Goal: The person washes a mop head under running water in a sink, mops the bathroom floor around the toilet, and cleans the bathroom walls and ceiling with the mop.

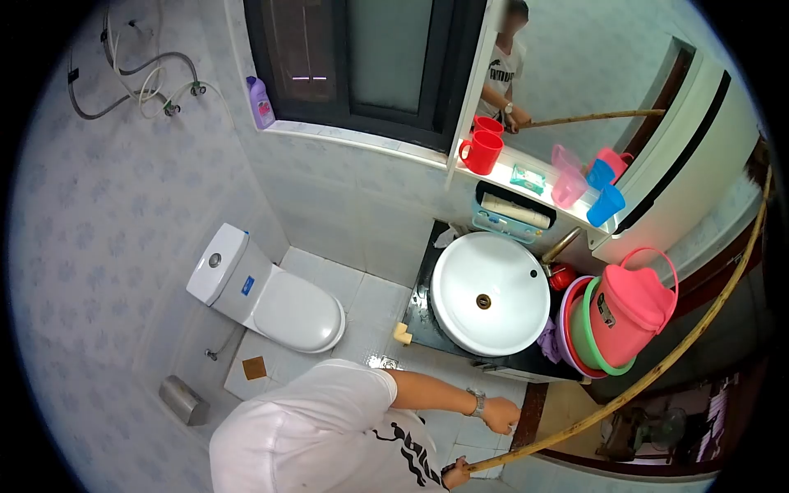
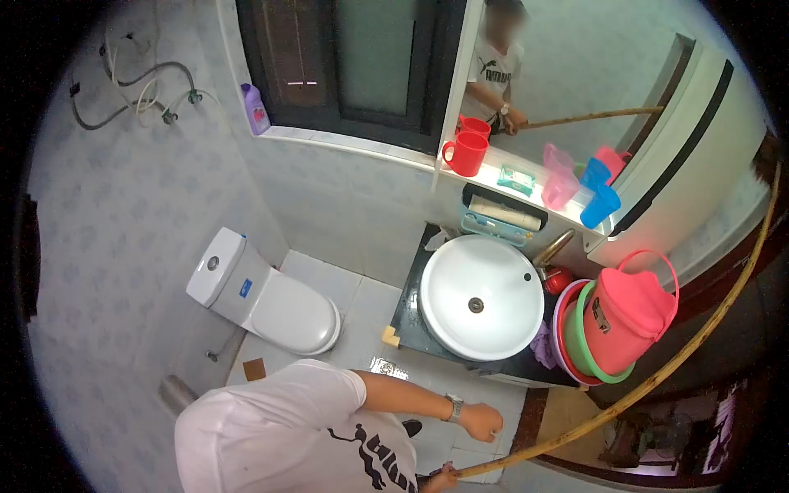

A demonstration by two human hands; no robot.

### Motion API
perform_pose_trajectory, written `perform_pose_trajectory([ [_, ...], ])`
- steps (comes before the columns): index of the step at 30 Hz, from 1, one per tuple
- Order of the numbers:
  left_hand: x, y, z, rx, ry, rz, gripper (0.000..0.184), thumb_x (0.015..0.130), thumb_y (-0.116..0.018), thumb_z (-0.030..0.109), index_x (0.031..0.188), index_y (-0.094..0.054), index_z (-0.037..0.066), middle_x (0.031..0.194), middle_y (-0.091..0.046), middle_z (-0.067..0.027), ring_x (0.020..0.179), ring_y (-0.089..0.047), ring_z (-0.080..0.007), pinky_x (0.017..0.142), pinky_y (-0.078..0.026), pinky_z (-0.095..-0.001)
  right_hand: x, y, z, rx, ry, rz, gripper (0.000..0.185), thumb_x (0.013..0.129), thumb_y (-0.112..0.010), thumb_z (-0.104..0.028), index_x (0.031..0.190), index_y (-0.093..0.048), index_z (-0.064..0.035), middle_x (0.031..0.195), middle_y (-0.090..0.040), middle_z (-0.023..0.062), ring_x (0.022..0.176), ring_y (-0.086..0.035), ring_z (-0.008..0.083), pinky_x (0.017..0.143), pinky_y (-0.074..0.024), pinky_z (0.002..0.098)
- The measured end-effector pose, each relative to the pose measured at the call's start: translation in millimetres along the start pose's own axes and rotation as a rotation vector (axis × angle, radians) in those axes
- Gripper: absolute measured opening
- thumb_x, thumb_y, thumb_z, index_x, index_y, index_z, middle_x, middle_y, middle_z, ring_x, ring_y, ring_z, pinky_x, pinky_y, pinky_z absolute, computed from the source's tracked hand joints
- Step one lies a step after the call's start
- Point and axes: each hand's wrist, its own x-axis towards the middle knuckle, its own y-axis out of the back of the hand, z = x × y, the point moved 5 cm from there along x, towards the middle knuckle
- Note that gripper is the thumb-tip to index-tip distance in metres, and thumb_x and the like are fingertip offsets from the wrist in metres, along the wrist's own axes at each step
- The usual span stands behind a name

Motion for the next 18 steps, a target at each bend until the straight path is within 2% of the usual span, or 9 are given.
perform_pose_trajectory([
  [3, 1.0, -6.7, -4.4, 0.008, 0.004, -0.025, 0.031, 0.075, -0.060, 0.026, 0.055, -0.056, 0.002, 0.051, -0.056, -0.0107, 0.051, -0.058, -0.0284, 0.050, -0.044, -0.0428, 2.1, -3.2, -1.7, 0.003, -0.050, -0.110, 0.175, 0.002, -0.012, -0.097, 0.133, -0.033, 0.0174, 0.142, -0.036, 0.0262, 0.133, -0.034, 0.0372, 0.113, -0.0217, 0.0475],
  [5, 7.6, -14.7, -4.8, 0.027, 0.003, -0.036, 0.031, 0.075, -0.059, 0.025, 0.055, -0.056, 0.003, 0.049, -0.056, -0.0093, 0.050, -0.058, -0.0269, 0.050, -0.044, -0.0421, 3.0, 8.1, 5.7, 0.076, -0.194, 0.017, 0.148, 0.019, -0.032, -0.100, 0.114, -0.058, 0.0098, 0.116, -0.060, 0.0239, 0.108, -0.057, 0.0333, 0.095, -0.0435, 0.0452],
  [6, 12.3, -18.9, -5.5, 0.014, -0.002, -0.028, 0.032, 0.077, -0.059, 0.026, 0.055, -0.057, 0.003, 0.048, -0.055, -0.0090, 0.050, -0.058, -0.0262, 0.049, -0.044, -0.0419, 3.1, 13.8, 9.9, 0.316, 0.086, 0.221, 0.124, 0.029, -0.038, -0.086, 0.107, -0.057, 0.0080, 0.105, -0.057, 0.0204, 0.096, -0.053, 0.0299, 0.085, -0.0405, 0.0425],
  [7, 15.5, -20.8, -3.6, -0.001, -0.006, -0.020, 0.034, 0.078, -0.058, 0.027, 0.054, -0.057, 0.003, 0.048, -0.054, -0.0086, 0.050, -0.058, -0.0254, 0.049, -0.044, -0.0418, -92.6, 12.8, -6.6, 0.767, 0.695, 0.521, 0.099, 0.039, -0.044, -0.073, 0.099, -0.056, 0.0061, 0.093, -0.054, 0.0168, 0.084, -0.050, 0.0265, 0.075, -0.0375, 0.0398],
  [10, 28.3, -20.4, 8.2, -0.081, 0.020, 0.033, 0.039, 0.082, -0.058, 0.032, 0.058, -0.059, 0.001, 0.051, -0.057, -0.0119, 0.054, -0.059, -0.0283, 0.052, -0.045, -0.0430, -192.0, 8.0, -27.4, 0.943, 0.919, 0.587, 0.033, 0.070, -0.063, -0.031, 0.076, -0.053, 0.0006, 0.058, -0.043, 0.0063, 0.048, -0.039, 0.0162, 0.045, -0.0285, 0.0318],
  [11, 31.4, -14.6, 17.9, -0.082, 0.022, 0.031, 0.039, 0.082, -0.058, 0.032, 0.058, -0.059, 0.001, 0.051, -0.057, -0.0119, 0.054, -0.059, -0.0283, 0.052, -0.045, -0.0430, -205.0, 7.2, -28.2, 0.986, 0.930, 0.566, 0.027, 0.081, -0.069, -0.017, 0.068, -0.052, -0.0012, 0.047, -0.040, 0.0028, 0.036, -0.035, 0.0128, 0.035, -0.0255, 0.0291],
  [13, 38.4, -0.5, 37.7, -0.095, 0.113, -0.062, 0.043, 0.083, -0.060, 0.040, 0.078, -0.062, -0.003, 0.078, -0.062, -0.0224, 0.076, -0.061, -0.0399, 0.067, -0.046, -0.0493, -209.4, 12.7, -27.4, 0.992, 0.916, 0.542, 0.027, 0.081, -0.069, -0.017, 0.068, -0.052, -0.0013, 0.047, -0.040, 0.0024, 0.036, -0.035, 0.0128, 0.035, -0.0256, 0.0293],
  [15, 51.9, 4.0, 49.5, -0.110, 0.138, -0.014, 0.046, 0.084, -0.058, 0.043, 0.082, -0.062, -0.003, 0.080, -0.063, -0.0231, 0.078, -0.061, -0.0402, 0.067, -0.046, -0.0493, -207.2, 20.7, -27.3, 1.002, 0.903, 0.517, 0.027, 0.081, -0.069, -0.018, 0.067, -0.052, -0.0013, 0.047, -0.039, 0.0021, 0.036, -0.034, 0.0128, 0.035, -0.0257, 0.0296],
  [18, 79.3, 2.9, 56.2, -0.161, 0.179, 0.045, 0.055, 0.086, -0.054, 0.049, 0.094, -0.060, -0.005, 0.085, -0.063, -0.0247, 0.083, -0.061, -0.0404, 0.070, -0.047, -0.0489, -194.4, 38.5, -31.6, 0.760, 0.904, 0.627, 0.030, 0.081, -0.069, -0.017, 0.064, -0.050, -0.0017, 0.047, -0.040, 0.0022, 0.037, -0.035, 0.0128, 0.035, -0.0263, 0.0308],
])
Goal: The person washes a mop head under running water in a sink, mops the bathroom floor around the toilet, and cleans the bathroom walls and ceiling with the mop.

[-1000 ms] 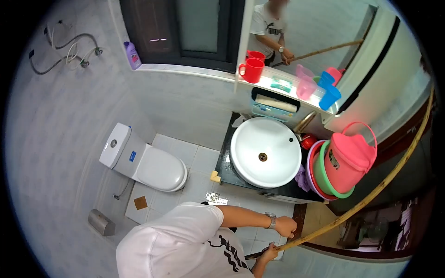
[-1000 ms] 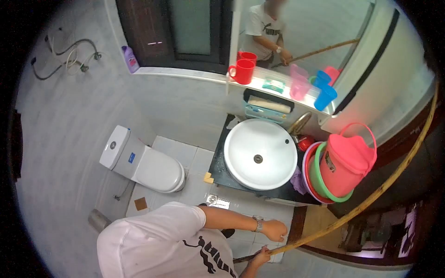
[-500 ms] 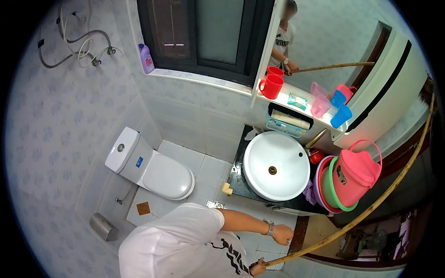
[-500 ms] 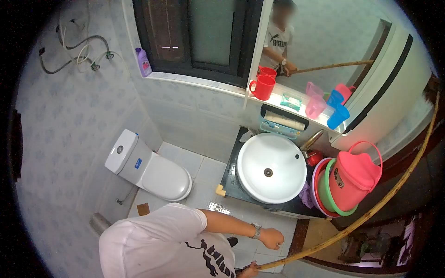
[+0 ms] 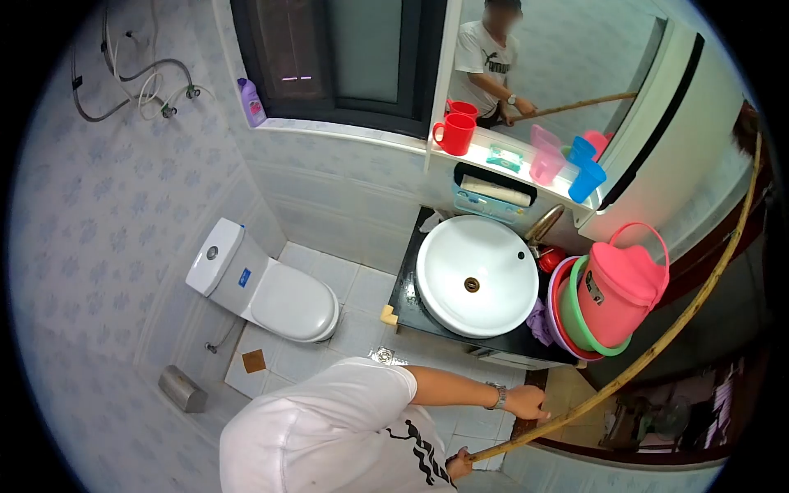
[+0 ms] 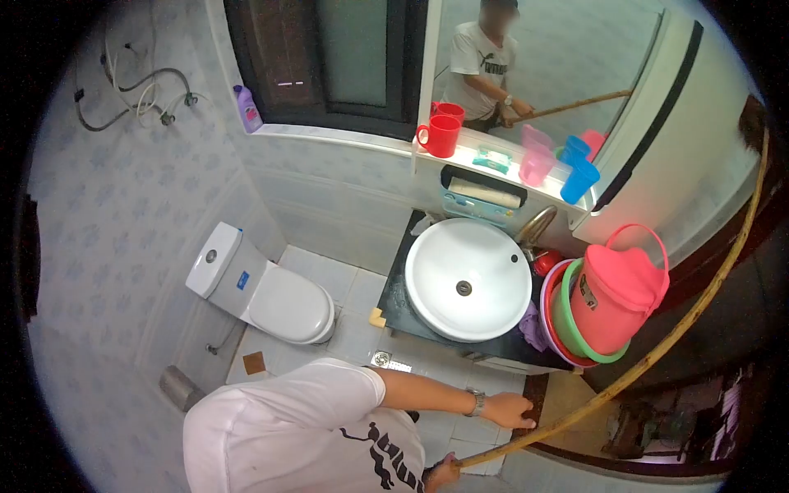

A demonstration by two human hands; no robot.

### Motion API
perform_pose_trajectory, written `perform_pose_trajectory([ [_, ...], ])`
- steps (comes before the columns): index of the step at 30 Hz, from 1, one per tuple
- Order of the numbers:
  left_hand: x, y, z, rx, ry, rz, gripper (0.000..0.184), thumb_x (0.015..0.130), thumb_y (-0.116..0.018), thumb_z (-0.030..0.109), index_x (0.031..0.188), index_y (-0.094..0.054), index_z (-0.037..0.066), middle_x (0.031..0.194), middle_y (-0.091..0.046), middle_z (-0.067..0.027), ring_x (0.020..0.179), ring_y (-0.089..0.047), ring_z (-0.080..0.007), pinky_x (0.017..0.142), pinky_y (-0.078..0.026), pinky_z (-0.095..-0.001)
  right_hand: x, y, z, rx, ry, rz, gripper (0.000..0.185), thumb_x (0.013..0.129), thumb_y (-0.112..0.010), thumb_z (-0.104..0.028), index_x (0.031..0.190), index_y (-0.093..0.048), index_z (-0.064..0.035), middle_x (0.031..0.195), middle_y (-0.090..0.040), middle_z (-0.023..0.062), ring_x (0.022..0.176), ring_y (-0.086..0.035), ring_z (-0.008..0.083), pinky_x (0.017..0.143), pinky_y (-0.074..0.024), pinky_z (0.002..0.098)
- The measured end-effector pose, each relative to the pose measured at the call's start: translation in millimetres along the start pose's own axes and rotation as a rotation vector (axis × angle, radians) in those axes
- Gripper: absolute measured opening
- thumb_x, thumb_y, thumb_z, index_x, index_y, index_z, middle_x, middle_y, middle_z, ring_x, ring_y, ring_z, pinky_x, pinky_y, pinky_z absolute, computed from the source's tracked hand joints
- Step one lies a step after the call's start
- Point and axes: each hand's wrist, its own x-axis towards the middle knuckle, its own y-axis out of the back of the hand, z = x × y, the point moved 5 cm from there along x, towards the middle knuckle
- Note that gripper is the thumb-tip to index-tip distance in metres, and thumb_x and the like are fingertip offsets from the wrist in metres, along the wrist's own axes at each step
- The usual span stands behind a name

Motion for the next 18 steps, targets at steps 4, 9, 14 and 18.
perform_pose_trajectory([
  [4, 30.3, -4.5, -0.1, 0.057, 0.126, 0.111, 0.066, 0.085, -0.055, 0.054, 0.106, -0.055, -0.008, 0.087, -0.063, -0.0261, 0.086, -0.062, -0.0405, 0.074, -0.049, -0.0476, 19.4, -9.7, 27.0, 0.148, -0.047, -0.172, 0.032, 0.080, -0.069, -0.016, 0.059, -0.050, -0.0014, 0.050, -0.045, 0.0033, 0.040, -0.038, 0.0134, 0.039, -0.0304, 0.0324],
  [9, 46.0, -2.8, 11.8, -0.007, 0.173, 0.129, 0.074, 0.080, -0.057, 0.060, 0.108, -0.053, -0.008, 0.086, -0.063, -0.0259, 0.083, -0.062, -0.0407, 0.071, -0.049, -0.0489, 38.2, -15.3, 56.7, 0.122, 0.082, -0.135, 0.031, 0.079, -0.070, -0.016, 0.060, -0.051, -0.0006, 0.051, -0.048, 0.0036, 0.044, -0.043, 0.0149, 0.044, -0.0362, 0.0328],
  [14, 57.1, 4.5, 23.7, 0.036, 0.098, 0.160, 0.075, 0.078, -0.059, 0.060, 0.110, -0.052, -0.008, 0.083, -0.062, -0.0253, 0.080, -0.062, -0.0404, 0.068, -0.048, -0.0490, 22.1, -8.7, 28.9, -0.051, 0.090, -0.064, 0.027, 0.076, -0.073, -0.014, 0.066, -0.054, 0.0017, 0.057, -0.051, 0.0032, 0.051, -0.045, 0.0139, 0.050, -0.0401, 0.0310],
  [18, 72.2, 1.0, 37.1, -0.032, 0.003, 0.149, 0.064, 0.077, -0.063, 0.051, 0.104, -0.055, -0.006, 0.090, -0.063, -0.0257, 0.088, -0.062, -0.0386, 0.078, -0.048, -0.0465, 8.2, 1.6, 12.2, -0.062, 0.072, -0.056, 0.029, 0.077, -0.072, -0.019, 0.065, -0.054, -0.0003, 0.057, -0.050, 0.0023, 0.051, -0.044, 0.0141, 0.050, -0.0393, 0.0321],
])
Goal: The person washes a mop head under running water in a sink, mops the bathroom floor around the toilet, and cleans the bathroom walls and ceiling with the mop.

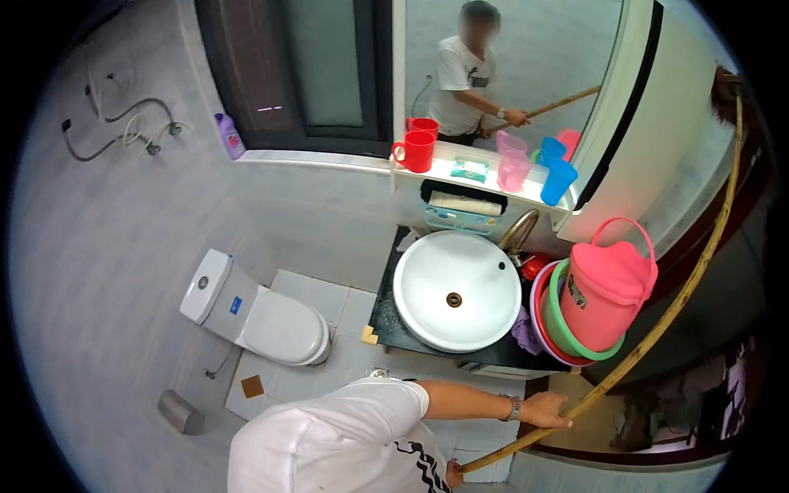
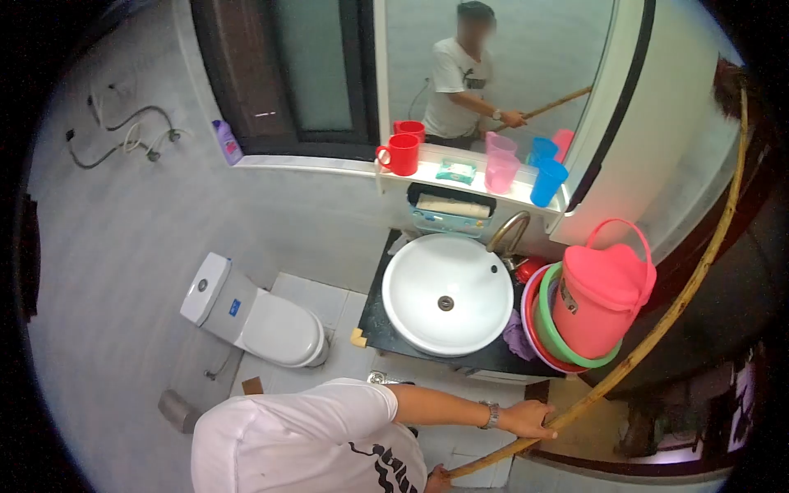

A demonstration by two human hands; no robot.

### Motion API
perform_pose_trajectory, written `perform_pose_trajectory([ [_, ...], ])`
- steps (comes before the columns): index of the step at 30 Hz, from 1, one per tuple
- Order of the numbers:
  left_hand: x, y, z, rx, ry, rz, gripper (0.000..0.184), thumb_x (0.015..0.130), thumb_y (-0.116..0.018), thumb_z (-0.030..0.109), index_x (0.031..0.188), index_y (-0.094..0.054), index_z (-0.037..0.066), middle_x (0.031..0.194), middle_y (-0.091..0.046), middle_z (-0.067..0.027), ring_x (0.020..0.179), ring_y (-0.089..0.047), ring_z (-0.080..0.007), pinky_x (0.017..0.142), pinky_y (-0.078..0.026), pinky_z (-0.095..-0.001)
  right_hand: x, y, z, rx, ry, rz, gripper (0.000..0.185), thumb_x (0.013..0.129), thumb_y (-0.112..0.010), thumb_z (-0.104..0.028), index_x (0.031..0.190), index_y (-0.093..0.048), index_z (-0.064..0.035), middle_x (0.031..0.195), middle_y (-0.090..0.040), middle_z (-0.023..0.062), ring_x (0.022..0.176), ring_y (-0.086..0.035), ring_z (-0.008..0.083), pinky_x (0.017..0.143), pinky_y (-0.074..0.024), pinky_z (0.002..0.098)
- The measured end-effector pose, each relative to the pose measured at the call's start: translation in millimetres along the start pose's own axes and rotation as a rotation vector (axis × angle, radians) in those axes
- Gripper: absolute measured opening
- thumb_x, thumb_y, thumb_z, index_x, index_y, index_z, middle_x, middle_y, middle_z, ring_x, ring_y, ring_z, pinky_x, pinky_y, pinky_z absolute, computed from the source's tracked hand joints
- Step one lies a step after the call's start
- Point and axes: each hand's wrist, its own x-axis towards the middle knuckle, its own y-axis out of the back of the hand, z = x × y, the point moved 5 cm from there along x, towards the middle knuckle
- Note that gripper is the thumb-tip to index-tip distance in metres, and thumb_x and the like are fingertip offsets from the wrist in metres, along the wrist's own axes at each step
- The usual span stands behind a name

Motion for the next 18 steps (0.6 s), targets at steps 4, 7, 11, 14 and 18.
perform_pose_trajectory([
  [4, 23.6, -17.3, -2.1, -0.269, -0.095, -0.035, 0.050, 0.078, -0.065, 0.044, 0.095, -0.060, -0.002, 0.082, -0.064, -0.0228, 0.079, -0.063, -0.0362, 0.070, -0.049, -0.0465, -18.9, -0.7, -12.7, -0.023, -0.009, -0.020, 0.032, 0.077, -0.072, -0.026, 0.063, -0.055, -0.0030, 0.056, -0.050, 0.0012, 0.051, -0.043, 0.0143, 0.049, -0.0381, 0.0334],
  [7, 21.2, -28.5, -8.7, -0.129, 0.024, -0.173, 0.032, 0.077, -0.065, 0.031, 0.076, -0.061, -0.001, 0.066, -0.062, -0.0191, 0.065, -0.064, -0.0321, 0.059, -0.049, -0.0435, -39.5, -7.4, -29.9, -0.023, -0.019, -0.014, 0.035, 0.078, -0.072, -0.031, 0.062, -0.056, -0.0050, 0.055, -0.050, 0.0003, 0.051, -0.043, 0.0144, 0.048, -0.0372, 0.0345],
  [11, 17.9, -18.3, -9.4, -0.127, -0.065, -0.184, 0.025, 0.074, -0.062, 0.023, 0.070, -0.058, -0.001, 0.060, -0.059, -0.0178, 0.058, -0.062, -0.0297, 0.055, -0.048, -0.0417, -58.9, -30.6, -51.8, 0.036, 0.009, 0.092, 0.038, 0.078, -0.072, -0.038, 0.061, -0.057, -0.0077, 0.054, -0.049, -0.0008, 0.050, -0.042, 0.0146, 0.047, -0.0360, 0.0358],
  [14, 20.3, 1.0, 8.8, -0.200, -0.140, -0.235, 0.026, 0.075, -0.062, 0.022, 0.068, -0.055, -0.002, 0.058, -0.057, -0.0174, 0.055, -0.060, -0.0300, 0.054, -0.047, -0.0413, -62.4, -37.1, -68.7, 0.084, -0.023, 0.231, 0.037, 0.078, -0.072, -0.037, 0.060, -0.057, -0.0085, 0.055, -0.048, -0.0011, 0.051, -0.041, 0.0144, 0.047, -0.0351, 0.0361],
  [18, 30.2, 12.5, 36.8, -0.325, -0.097, -0.276, 0.026, 0.077, -0.061, 0.018, 0.067, -0.051, -0.003, 0.056, -0.053, -0.0157, 0.054, -0.057, -0.0279, 0.052, -0.044, -0.0412, -54.1, -31.7, -67.0, 0.106, -0.054, 0.469, 0.028, 0.077, -0.075, -0.022, 0.064, -0.056, -0.0063, 0.058, -0.046, 0.0001, 0.057, -0.038, 0.0121, 0.049, -0.0352, 0.0340],
])
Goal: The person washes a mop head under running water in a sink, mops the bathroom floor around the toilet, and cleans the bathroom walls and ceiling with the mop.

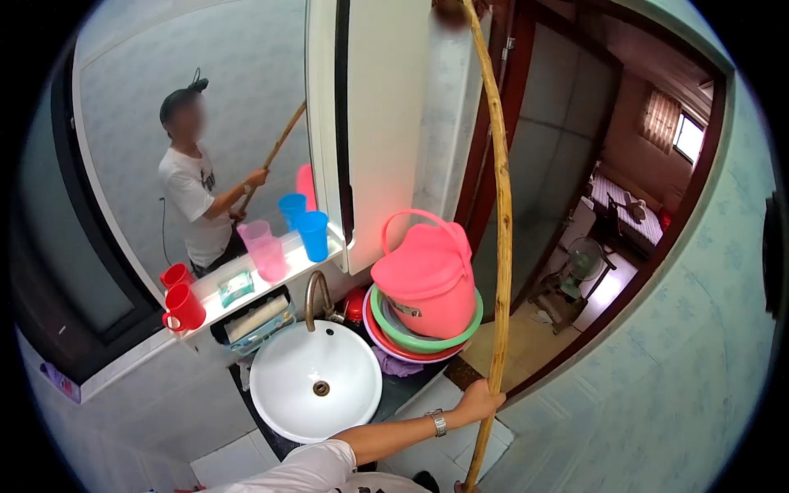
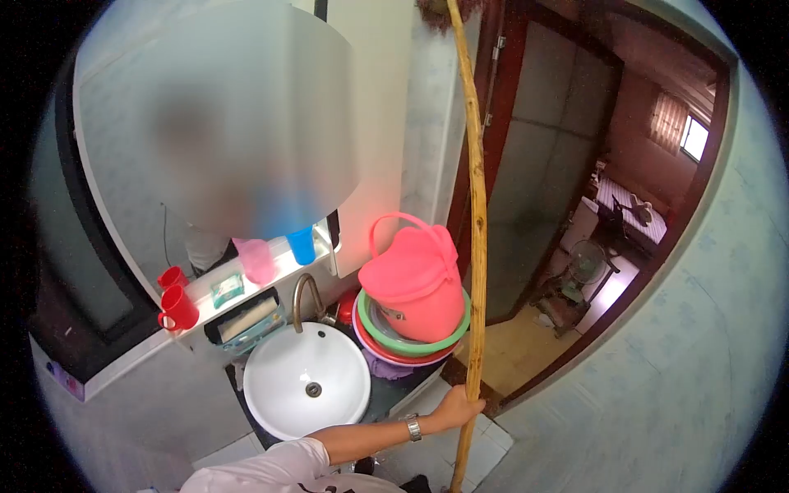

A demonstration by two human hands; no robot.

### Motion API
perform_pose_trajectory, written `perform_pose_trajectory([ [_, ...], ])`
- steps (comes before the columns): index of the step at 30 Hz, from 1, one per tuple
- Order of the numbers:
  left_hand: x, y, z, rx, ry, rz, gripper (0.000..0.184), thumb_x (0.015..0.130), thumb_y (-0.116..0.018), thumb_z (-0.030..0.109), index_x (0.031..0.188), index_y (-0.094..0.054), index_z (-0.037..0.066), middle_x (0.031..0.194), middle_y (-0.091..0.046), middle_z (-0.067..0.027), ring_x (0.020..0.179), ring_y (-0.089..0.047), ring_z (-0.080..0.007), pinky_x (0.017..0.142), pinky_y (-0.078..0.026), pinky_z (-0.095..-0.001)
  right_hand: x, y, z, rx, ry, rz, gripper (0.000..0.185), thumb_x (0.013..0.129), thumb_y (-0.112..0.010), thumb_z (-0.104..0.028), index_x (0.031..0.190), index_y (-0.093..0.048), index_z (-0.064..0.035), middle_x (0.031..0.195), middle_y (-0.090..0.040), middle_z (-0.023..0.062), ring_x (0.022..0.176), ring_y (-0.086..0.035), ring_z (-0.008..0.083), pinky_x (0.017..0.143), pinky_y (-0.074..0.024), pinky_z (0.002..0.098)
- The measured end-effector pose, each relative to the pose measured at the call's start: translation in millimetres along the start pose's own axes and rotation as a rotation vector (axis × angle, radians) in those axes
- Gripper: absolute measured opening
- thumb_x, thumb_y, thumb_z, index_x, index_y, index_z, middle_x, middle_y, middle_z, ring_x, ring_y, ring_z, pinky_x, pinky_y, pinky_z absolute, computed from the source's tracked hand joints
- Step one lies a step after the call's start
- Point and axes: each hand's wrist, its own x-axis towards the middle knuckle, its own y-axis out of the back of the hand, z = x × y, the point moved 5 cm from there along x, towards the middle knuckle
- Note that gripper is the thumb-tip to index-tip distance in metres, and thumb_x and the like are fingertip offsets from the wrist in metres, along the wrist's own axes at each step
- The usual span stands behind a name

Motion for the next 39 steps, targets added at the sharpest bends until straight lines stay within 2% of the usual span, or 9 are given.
perform_pose_trajectory([
  [7, 78.9, 33.0, 58.8, 0.192, -0.230, 0.247, 0.027, 0.081, -0.062, 0.025, 0.083, -0.056, -0.002, 0.063, -0.059, -0.0172, 0.061, -0.062, -0.0319, 0.057, -0.047, -0.0417, 78.4, -25.2, -122.2, -0.057, 0.097, -0.083, 0.024, 0.079, -0.073, -0.020, 0.073, -0.060, 0.0003, 0.063, -0.055, 0.0033, 0.059, -0.046, 0.0143, 0.056, -0.0423, 0.0330],
  [12, 117.7, 71.9, 137.0, 0.219, -0.403, 0.368, 0.052, 0.088, -0.059, 0.042, 0.106, -0.050, -0.005, 0.065, -0.059, -0.0178, 0.063, -0.061, -0.0352, 0.058, -0.047, -0.0433, 139.3, -50.8, -190.1, 0.121, 0.225, -0.219, 0.018, 0.079, -0.070, -0.014, 0.077, -0.061, 0.0005, 0.064, -0.056, 0.0049, 0.057, -0.047, 0.0143, 0.054, -0.0419, 0.0322],
  [18, 119.2, 67.2, 123.4, 0.393, -0.388, 0.540, 0.059, 0.088, -0.057, 0.050, 0.107, -0.050, -0.005, 0.063, -0.056, -0.0115, 0.057, -0.059, -0.0211, 0.053, -0.044, -0.0344, 175.5, -49.7, -323.6, 0.372, 0.154, -0.346, 0.021, 0.076, -0.072, -0.005, 0.068, -0.053, -0.0008, 0.058, -0.051, 0.0025, 0.055, -0.047, 0.0097, 0.052, -0.0399, 0.0288],
  [20, 144.3, 63.8, 104.0, 0.058, -0.315, 0.353, 0.054, 0.088, -0.057, 0.049, 0.104, -0.051, -0.002, 0.067, -0.057, -0.0089, 0.055, -0.058, -0.0180, 0.051, -0.045, -0.0321, 166.6, -35.9, -386.2, 0.353, 0.529, -0.417, 0.019, 0.082, -0.069, -0.007, 0.069, -0.055, -0.0012, 0.059, -0.051, 0.0030, 0.046, -0.043, 0.0119, 0.043, -0.0337, 0.0285],
  [25, 116.3, 72.0, 190.0, -0.579, -0.225, 0.119, 0.033, 0.087, -0.064, 0.027, 0.104, -0.044, 0.006, 0.064, -0.050, -0.0035, 0.050, -0.054, -0.0137, 0.045, -0.047, -0.0285, 157.2, -30.2, -447.0, 0.502, 0.225, -0.993, 0.018, 0.082, -0.069, -0.006, 0.070, -0.056, -0.0004, 0.056, -0.049, 0.0011, 0.044, -0.042, 0.0087, 0.040, -0.0324, 0.0260],
  [30, 100.7, 72.1, 176.8, -0.642, -0.210, 0.116, 0.027, 0.086, -0.063, 0.018, 0.104, -0.044, 0.008, 0.062, -0.047, -0.0029, 0.047, -0.048, -0.0129, 0.043, -0.044, -0.0267, 155.5, -42.4, -403.1, 0.482, 0.061, -1.454, 0.014, 0.084, -0.065, -0.007, 0.078, -0.054, 0.0012, 0.053, -0.046, 0.0019, 0.040, -0.039, 0.0092, 0.040, -0.0301, 0.0242],
  [34, 79.3, 62.2, 145.9, -0.622, -0.184, 0.126, 0.023, 0.084, -0.062, 0.015, 0.097, -0.045, 0.007, 0.061, -0.045, -0.0008, 0.046, -0.047, -0.0113, 0.042, -0.042, -0.0272, 144.0, -35.4, -351.9, 0.406, -0.064, -1.499, 0.010, 0.083, -0.063, -0.007, 0.081, -0.059, 0.0020, 0.052, -0.045, 0.0015, 0.043, -0.041, 0.0093, 0.041, -0.0301, 0.0237],
  [35, 73.0, 58.6, 137.0, -0.651, -0.140, 0.129, 0.021, 0.084, -0.062, 0.015, 0.095, -0.046, 0.007, 0.060, -0.045, -0.0005, 0.046, -0.047, -0.0111, 0.041, -0.041, -0.0270, 140.4, -36.6, -333.3, 0.469, -0.149, -1.576, 0.012, 0.081, -0.066, -0.008, 0.080, -0.060, 0.0025, 0.054, -0.050, 0.0047, 0.045, -0.048, 0.0122, 0.044, -0.0370, 0.0269],
  [39, 61.2, 41.3, 79.5, -0.695, -0.018, 0.146, 0.017, 0.085, -0.063, 0.015, 0.086, -0.047, 0.008, 0.058, -0.045, 0.0001, 0.045, -0.046, -0.0106, 0.042, -0.040, -0.0263, 129.2, -32.1, -260.2, 0.471, -0.025, -1.191, 0.012, 0.080, -0.064, -0.009, 0.087, -0.057, -0.0026, 0.062, -0.053, 0.0031, 0.045, -0.047, 0.0105, 0.041, -0.0379, 0.0270],
])
